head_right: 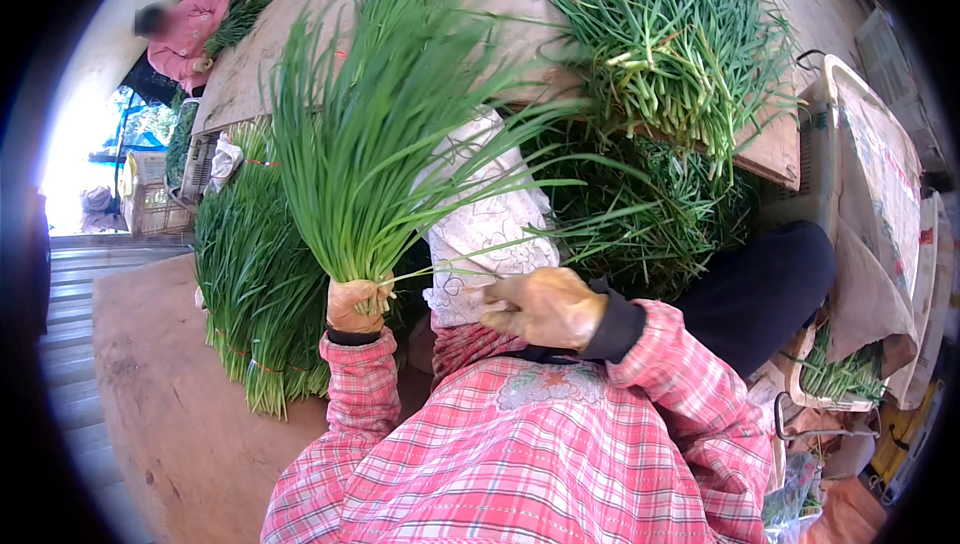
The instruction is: The person sorts bunches of green onions by hand, removing yellowed leaves and root debris, and then places the cleaned bundles aside on a wooden platform.
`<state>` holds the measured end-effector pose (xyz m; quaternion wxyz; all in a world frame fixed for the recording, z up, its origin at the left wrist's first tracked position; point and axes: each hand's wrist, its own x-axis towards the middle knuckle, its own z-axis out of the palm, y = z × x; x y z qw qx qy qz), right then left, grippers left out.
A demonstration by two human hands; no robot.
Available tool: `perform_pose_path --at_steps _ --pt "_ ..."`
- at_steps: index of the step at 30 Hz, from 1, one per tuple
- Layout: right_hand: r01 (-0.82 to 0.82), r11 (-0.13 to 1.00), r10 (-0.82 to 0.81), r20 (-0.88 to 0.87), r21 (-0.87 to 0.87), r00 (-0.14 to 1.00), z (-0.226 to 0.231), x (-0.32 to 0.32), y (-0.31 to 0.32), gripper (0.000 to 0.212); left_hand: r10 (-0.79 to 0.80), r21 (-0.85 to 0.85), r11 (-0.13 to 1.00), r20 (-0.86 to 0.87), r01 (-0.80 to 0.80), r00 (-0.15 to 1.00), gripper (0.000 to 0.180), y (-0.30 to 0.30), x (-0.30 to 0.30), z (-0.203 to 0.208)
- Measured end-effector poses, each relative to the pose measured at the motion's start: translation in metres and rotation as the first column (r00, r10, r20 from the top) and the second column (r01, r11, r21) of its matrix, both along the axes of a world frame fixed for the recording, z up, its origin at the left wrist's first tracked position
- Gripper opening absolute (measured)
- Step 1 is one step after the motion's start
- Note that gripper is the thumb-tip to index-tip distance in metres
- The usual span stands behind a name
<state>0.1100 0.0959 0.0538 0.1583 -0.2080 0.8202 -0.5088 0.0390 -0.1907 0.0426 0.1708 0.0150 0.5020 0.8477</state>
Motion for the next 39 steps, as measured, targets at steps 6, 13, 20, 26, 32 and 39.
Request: perform_pose_path --at_steps 6,13,20,26,32,39 --pt "0.128 0.917 -0.013 0.294 -0.378 0.956 0.004 -0.054 -0.05 0.057 0.122 0.018 0.992 -0.052 -0.121 0.991 0.054 -0.005 0.005 0.02" --pt "0.138 0.857 0.073 0.382 -0.496 0.921 0.017 -0.069 -0.059 0.043 0.121 0.018 0.993 -0.03 -0.12 0.992 0.069 0.006 0.008 0.021" --pt "0.199 0.811 -0.109 0.193 -0.549 0.975 0.021 -0.096 -0.087 0.067 0.091 -0.108 0.99 -0.014 -0.092 0.996 0.059 0.024 0.013 0.028" --pt "0.27 0.803 -0.132 0.282 -0.531 0.95 0.019 -0.093 -0.081 0.079 0.055 -0.425 0.9 -0.12 -0.101 0.991 0.044 0.033 0.014 0.035" --pt "0.321 0.662 -0.009 0.421 -0.677 0.907 -0.003 -0.072 -0.052 0.071 -0.091 -0.541 0.84 -0.2 -0.033 0.976 0.064 0.054 0.022 0.006" --pt "0.484 0.431 0.013 0.542 -0.762 0.84 -0.012 -0.065 -0.053 0.062 -0.318 -0.942 0.321 -0.205 -0.098 0.926 0.091 0.073 0.028 0.026"
